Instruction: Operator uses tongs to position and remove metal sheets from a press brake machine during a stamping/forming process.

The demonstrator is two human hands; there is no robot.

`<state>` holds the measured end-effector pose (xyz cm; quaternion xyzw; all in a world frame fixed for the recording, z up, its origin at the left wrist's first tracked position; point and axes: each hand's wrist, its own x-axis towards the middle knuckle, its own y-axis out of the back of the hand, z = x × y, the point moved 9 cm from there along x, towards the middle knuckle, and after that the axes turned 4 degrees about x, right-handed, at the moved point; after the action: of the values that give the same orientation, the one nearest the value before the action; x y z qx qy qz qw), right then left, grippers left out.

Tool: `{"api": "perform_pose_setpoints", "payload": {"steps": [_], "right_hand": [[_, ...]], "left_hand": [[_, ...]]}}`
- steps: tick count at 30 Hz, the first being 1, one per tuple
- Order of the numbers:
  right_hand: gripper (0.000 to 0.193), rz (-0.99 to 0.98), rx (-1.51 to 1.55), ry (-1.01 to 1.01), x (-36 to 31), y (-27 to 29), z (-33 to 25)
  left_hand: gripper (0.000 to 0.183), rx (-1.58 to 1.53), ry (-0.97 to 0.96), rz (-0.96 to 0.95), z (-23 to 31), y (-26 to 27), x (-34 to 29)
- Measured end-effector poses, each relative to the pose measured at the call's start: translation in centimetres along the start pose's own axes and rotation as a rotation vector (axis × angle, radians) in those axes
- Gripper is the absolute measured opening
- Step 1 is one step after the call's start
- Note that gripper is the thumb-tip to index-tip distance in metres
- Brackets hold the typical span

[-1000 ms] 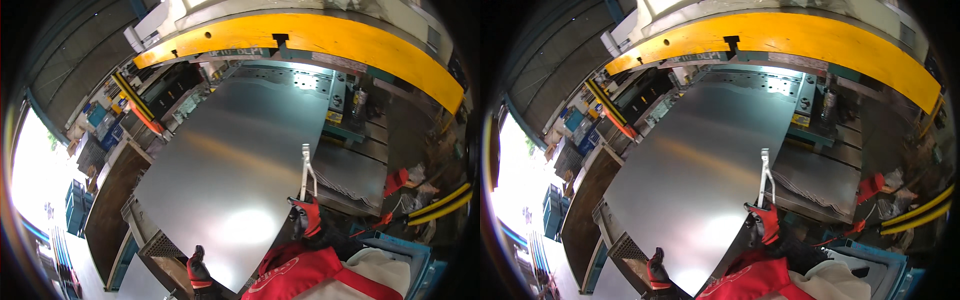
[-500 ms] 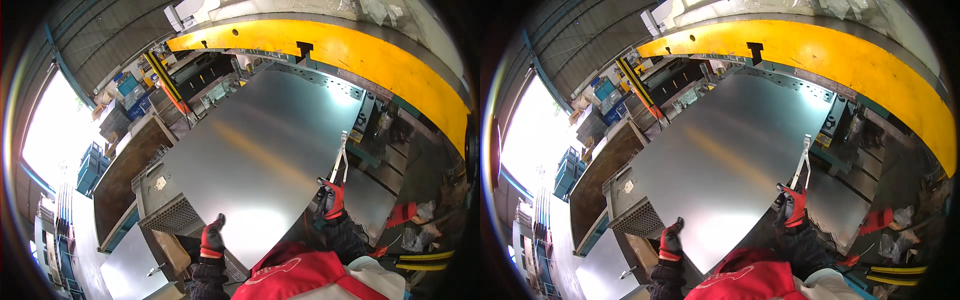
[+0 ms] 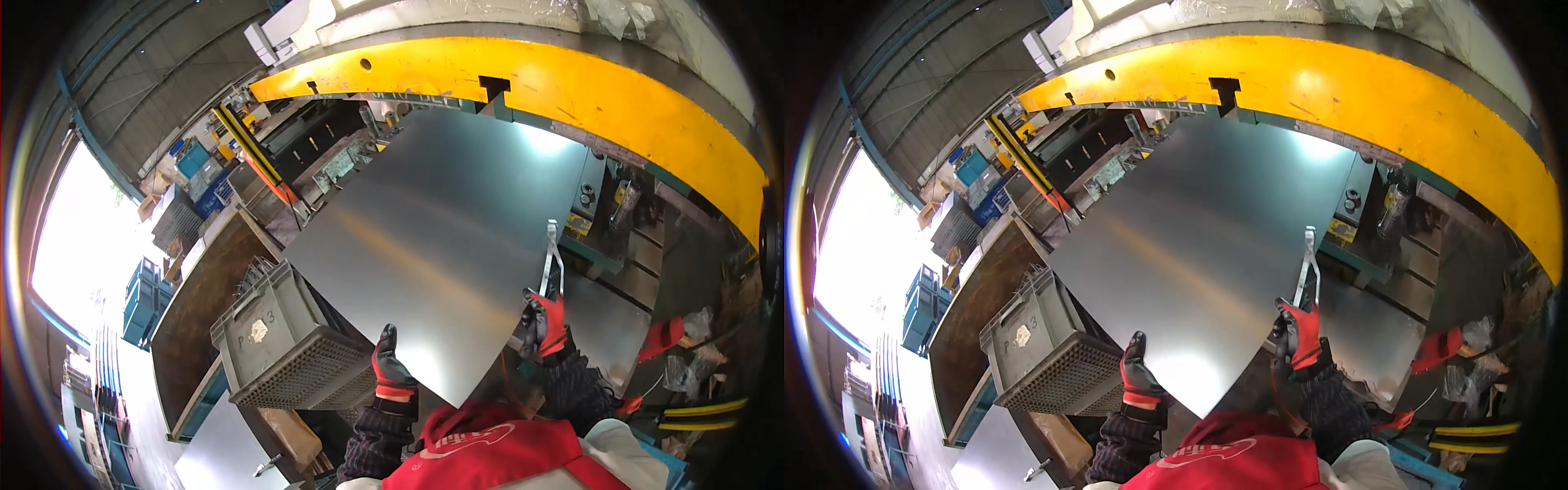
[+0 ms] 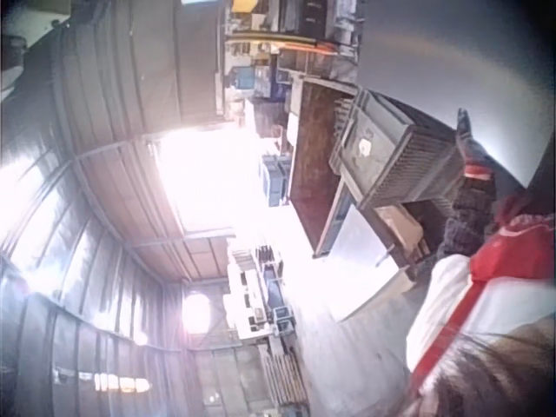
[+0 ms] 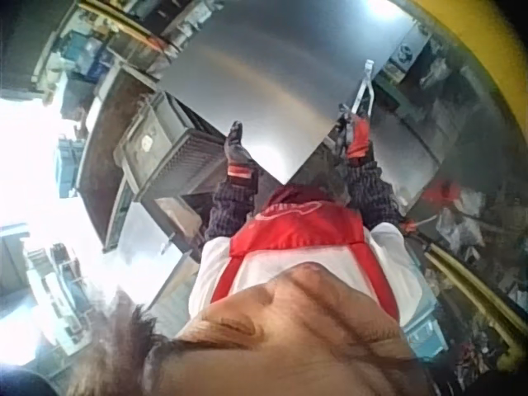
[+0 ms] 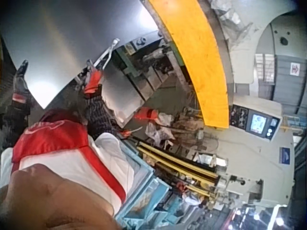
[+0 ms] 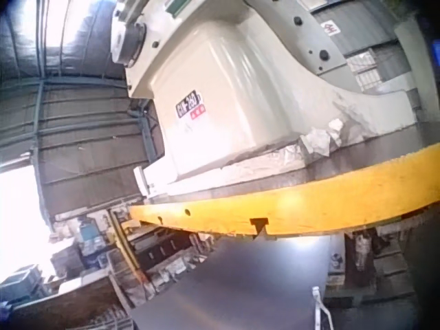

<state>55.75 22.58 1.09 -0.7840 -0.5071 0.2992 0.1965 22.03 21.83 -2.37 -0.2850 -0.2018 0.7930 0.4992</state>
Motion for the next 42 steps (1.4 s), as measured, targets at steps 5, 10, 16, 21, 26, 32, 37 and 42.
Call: {"api": "perform_pose_setpoints", "payload": {"steps": [5, 10, 16, 21, 26, 32, 37, 42], "right_hand": [[0.008, -0.016, -0.217, 0.100, 0.8, -0.3, -0.1], [0.017, -0.024, -0.058, 0.094, 0.3, -0.3, -0.8], [0.031, 0.195, -0.181, 0.309, -10.1, 0.8, -3.9], [0.020, 0.577, -0.218, 0.302, -17.6, 12.2, 5.7], [0.020, 0.396, 0.062, -0.076, -19.1, 13.7, 13.2], [0.038, 0.158, 0.584, -0.529, -18.7, 10.9, 16.4], [0.028, -0.411, 0.928, -0.687, -17.8, 8.6, 16.4], [0.032, 0.032, 0.555, -0.513, -16.5, 10.4, 15.1]], "left_hand": [[0.030, -0.201, 0.205, -0.050, -1.8, -0.8, 0.8], [0.030, -0.184, 0.215, -0.054, -1.0, -2.9, -0.1], [0.029, -0.135, 0.202, -0.095, -0.3, -3.4, 0.0], [0.031, -0.339, 0.479, -0.371, 0.4, -8.0, -2.4], [0.031, -0.238, 0.389, -0.373, 1.1, -7.8, -2.4], [0.032, -0.250, 0.421, -0.319, 1.4, -7.4, -2.5], [0.034, -0.286, 0.477, -0.428, 1.7, -8.4, -3.1], [0.031, -0.200, 0.349, -0.334, 0.6, -5.4, -1.5]]}}
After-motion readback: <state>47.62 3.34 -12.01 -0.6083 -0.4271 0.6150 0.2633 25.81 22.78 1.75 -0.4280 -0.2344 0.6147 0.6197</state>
